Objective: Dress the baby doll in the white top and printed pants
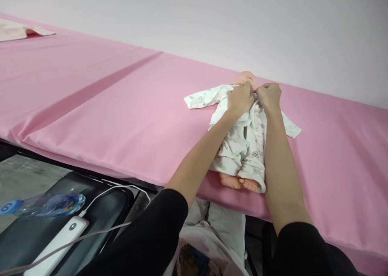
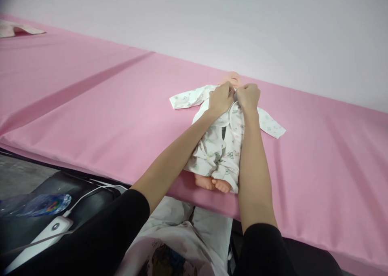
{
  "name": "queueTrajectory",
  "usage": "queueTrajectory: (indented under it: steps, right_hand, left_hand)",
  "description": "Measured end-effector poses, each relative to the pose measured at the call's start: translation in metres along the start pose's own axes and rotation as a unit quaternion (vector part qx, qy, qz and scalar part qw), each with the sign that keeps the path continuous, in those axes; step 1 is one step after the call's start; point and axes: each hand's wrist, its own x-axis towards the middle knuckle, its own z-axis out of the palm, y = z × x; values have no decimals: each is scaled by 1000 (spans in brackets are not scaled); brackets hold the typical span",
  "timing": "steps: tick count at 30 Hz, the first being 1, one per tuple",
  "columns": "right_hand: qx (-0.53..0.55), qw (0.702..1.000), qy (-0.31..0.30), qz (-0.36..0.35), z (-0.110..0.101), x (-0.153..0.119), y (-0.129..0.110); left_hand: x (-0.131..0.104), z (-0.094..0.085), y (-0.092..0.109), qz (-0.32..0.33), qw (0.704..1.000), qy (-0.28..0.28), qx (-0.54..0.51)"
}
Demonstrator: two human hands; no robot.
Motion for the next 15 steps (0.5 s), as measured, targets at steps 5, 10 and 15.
queueTrajectory:
  steps: [5,10,15]
  right_hand:
    - [-19,999,-34,25,-12,-1,1]
    - [-84,995,-47,32,-30,-8,0]
    - [-104,980,-138,95,-50,-13,-2]
  left_hand:
    - [2,2,-4,17,999,12,-42]
    - [4,1,-7,28,997,-11,-64]
    - [4,0,-7,25,998,-17,-55]
